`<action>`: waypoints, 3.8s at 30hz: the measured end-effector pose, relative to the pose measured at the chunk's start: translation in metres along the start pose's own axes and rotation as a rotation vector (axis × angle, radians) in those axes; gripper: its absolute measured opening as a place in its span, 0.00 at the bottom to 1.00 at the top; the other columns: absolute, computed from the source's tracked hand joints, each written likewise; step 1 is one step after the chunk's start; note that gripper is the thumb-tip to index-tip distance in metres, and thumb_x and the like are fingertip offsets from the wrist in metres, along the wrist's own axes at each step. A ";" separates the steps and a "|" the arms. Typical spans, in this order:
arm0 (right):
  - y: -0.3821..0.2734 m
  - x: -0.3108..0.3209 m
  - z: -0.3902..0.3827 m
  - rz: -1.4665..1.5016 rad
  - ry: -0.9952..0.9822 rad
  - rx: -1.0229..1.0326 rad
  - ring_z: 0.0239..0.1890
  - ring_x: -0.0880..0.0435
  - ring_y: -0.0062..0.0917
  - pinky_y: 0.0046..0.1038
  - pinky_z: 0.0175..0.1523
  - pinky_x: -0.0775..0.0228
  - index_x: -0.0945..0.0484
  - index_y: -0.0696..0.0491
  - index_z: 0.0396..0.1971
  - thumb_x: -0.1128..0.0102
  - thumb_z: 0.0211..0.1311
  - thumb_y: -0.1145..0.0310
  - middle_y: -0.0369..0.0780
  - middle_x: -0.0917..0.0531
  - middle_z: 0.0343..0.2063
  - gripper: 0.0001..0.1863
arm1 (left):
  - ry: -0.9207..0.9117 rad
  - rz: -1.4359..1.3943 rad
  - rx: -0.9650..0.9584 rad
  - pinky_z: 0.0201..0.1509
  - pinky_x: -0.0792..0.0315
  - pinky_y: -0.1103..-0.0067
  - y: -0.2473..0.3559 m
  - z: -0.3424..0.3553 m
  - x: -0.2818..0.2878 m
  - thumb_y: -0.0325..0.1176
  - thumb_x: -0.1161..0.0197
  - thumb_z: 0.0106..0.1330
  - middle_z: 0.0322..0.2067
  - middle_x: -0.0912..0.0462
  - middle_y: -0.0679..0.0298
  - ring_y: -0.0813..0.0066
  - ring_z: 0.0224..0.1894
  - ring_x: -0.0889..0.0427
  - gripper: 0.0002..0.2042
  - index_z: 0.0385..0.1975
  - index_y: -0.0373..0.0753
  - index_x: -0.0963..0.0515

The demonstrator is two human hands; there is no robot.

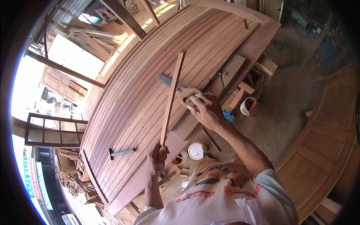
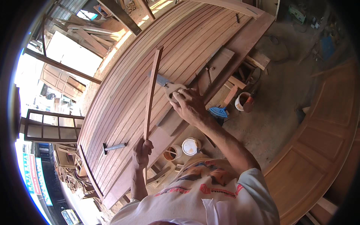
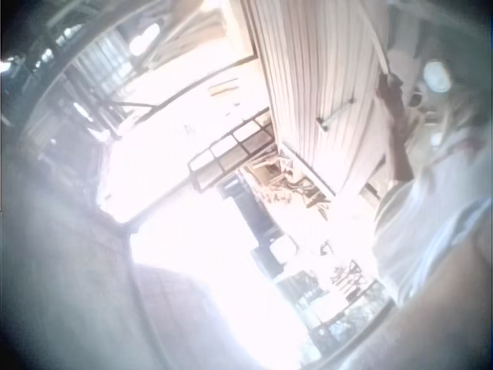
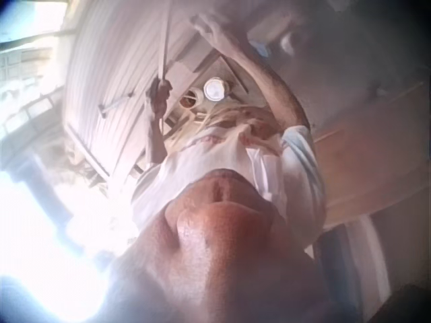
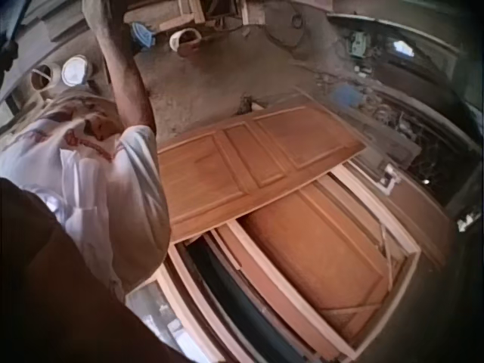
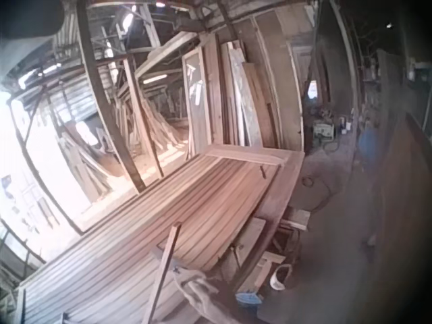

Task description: The person saws a wooden trim piece to length using a hand saw and then uses a putty knife to fit the piece into a groove on a large wooden door.

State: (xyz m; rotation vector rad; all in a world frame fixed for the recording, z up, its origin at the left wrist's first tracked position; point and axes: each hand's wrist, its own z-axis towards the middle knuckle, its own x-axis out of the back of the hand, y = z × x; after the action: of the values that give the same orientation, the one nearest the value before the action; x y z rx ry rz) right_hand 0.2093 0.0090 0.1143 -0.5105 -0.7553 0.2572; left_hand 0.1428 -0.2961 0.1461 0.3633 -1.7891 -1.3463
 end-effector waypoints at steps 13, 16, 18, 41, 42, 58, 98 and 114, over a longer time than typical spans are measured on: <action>0.152 0.306 -0.017 0.580 0.418 -0.520 0.41 0.12 0.20 0.23 0.46 0.16 0.26 0.65 0.65 0.41 0.81 0.59 0.42 0.13 0.44 0.26 | -0.556 -0.274 0.001 0.25 0.34 0.85 0.100 0.040 -0.241 0.51 0.49 0.84 0.25 0.21 0.69 0.88 0.21 0.29 0.29 0.60 0.25 0.22; 0.176 0.341 -0.031 0.592 0.484 -0.497 0.42 0.13 0.17 0.22 0.44 0.16 0.25 0.65 0.63 0.39 0.80 0.62 0.40 0.13 0.43 0.23 | -0.662 -0.274 -0.003 0.25 0.34 0.85 0.107 0.050 -0.284 0.51 0.49 0.84 0.24 0.21 0.69 0.87 0.21 0.29 0.29 0.59 0.25 0.21; 0.193 0.358 -0.039 0.608 0.521 -0.505 0.43 0.13 0.17 0.22 0.42 0.16 0.24 0.64 0.62 0.39 0.80 0.63 0.38 0.13 0.42 0.22 | -0.743 -0.275 0.023 0.28 0.32 0.83 0.111 0.059 -0.304 0.50 0.48 0.85 0.25 0.20 0.70 0.86 0.23 0.27 0.26 0.60 0.30 0.19; 0.495 0.533 -0.031 0.777 0.774 -0.999 0.30 0.19 0.18 0.24 0.38 0.24 0.20 0.56 0.58 0.38 0.79 0.56 0.39 0.14 0.39 0.20 | -0.582 -0.334 -0.241 0.28 0.34 0.82 0.249 0.298 -0.631 0.37 0.41 0.82 0.26 0.27 0.71 0.85 0.26 0.30 0.10 0.41 0.36 0.22; 0.508 0.535 -0.042 0.816 0.772 -1.030 0.31 0.19 0.18 0.24 0.39 0.25 0.19 0.56 0.57 0.38 0.78 0.56 0.39 0.14 0.38 0.20 | -0.455 -0.299 -0.341 0.28 0.34 0.80 0.272 0.321 -0.650 0.37 0.41 0.81 0.25 0.27 0.69 0.83 0.24 0.29 0.10 0.43 0.35 0.22; 0.758 0.626 -0.039 0.605 0.298 -1.059 0.38 0.19 0.15 0.21 0.44 0.24 0.15 0.61 0.50 0.41 0.81 0.59 0.35 0.14 0.37 0.18 | 0.122 -1.411 -0.276 0.35 0.27 0.83 0.442 0.645 -0.830 0.49 0.47 0.83 0.36 0.29 0.68 0.80 0.32 0.30 0.20 0.65 0.42 0.29; 1.319 0.581 0.480 0.627 -0.787 -0.490 0.36 0.20 0.15 0.21 0.43 0.24 0.14 0.59 0.47 0.25 0.60 0.79 0.34 0.16 0.36 0.15 | 1.055 -1.451 -0.136 0.47 0.22 0.72 0.485 1.049 -0.964 0.51 0.59 0.87 0.38 0.21 0.58 0.69 0.40 0.21 0.28 0.68 0.30 0.33; 1.359 0.500 0.638 0.508 -1.014 -0.169 0.35 0.16 0.23 0.27 0.43 0.22 0.15 0.60 0.49 0.25 0.60 0.77 0.40 0.15 0.39 0.16 | 1.369 -1.218 -0.210 0.38 0.20 0.77 0.494 1.156 -0.922 0.46 0.48 0.85 0.36 0.19 0.61 0.75 0.34 0.18 0.20 0.62 0.36 0.27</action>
State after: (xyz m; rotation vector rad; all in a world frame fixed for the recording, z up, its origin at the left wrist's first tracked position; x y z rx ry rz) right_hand 0.0531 1.5835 0.0822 -0.7315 -1.6350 0.9739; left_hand -0.0611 1.2489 0.0989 1.8738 -0.1427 -1.3266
